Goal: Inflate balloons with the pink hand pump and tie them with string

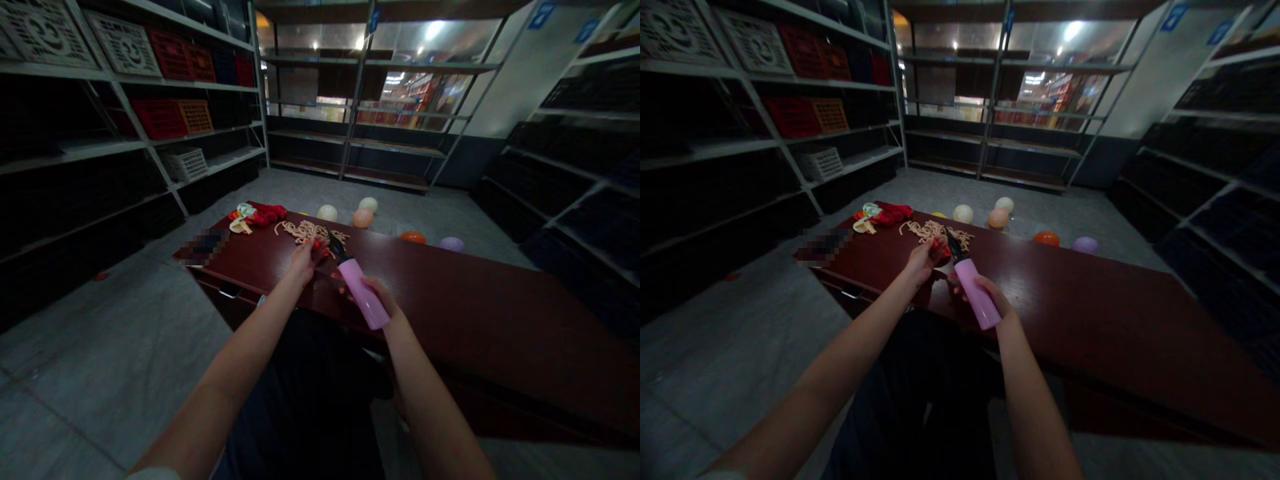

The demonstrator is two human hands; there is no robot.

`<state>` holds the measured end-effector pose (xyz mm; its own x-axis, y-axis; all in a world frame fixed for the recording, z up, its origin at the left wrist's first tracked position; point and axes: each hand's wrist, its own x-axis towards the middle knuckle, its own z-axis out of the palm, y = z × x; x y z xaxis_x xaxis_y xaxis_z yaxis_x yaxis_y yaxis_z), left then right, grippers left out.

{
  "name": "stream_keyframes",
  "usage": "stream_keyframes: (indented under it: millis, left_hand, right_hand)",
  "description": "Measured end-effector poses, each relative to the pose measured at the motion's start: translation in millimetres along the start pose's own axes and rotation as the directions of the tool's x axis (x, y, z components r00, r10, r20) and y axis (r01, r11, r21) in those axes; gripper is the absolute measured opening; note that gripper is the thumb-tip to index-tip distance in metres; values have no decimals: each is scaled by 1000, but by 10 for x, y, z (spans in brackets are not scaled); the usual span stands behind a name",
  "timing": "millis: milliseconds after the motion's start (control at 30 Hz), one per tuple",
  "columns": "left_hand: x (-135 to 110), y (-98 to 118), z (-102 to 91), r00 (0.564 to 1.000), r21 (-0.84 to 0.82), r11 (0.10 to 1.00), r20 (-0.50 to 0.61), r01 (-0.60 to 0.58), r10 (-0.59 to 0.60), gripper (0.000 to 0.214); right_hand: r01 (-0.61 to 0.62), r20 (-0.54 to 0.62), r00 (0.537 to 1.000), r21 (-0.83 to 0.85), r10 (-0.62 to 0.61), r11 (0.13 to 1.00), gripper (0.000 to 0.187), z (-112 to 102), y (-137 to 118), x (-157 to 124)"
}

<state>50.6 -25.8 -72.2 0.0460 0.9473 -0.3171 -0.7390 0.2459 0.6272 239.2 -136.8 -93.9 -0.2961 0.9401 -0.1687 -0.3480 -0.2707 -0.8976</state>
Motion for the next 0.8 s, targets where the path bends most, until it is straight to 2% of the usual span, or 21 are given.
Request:
stream_keyframes:
  millis: [67, 133, 233, 533, 800]
  left_hand:
    - [69, 221, 64, 999, -37, 999, -13, -36, 36, 15]
    - [103, 387, 131, 997, -39, 997, 18, -73, 74, 18]
    - [104, 481, 209, 993, 5, 995, 68, -100, 99, 17]
    - [77, 331, 331, 985, 104, 990, 155, -92, 75, 12]
    - [-8, 246, 401, 980, 156, 981, 178, -113, 85, 11]
  right_hand:
    - [-15, 63, 998, 4, 15, 1000, 54, -14, 4, -4]
    - [-22, 98, 995, -12, 23, 1000, 53, -16, 4, -13]
    - [-18, 107, 994, -55, 24, 998, 51, 9, -9, -29]
    - [5, 77, 997, -149, 6, 989, 56, 88, -64, -37]
    - [7, 125, 992, 31, -11, 1000, 57, 80, -52, -34]
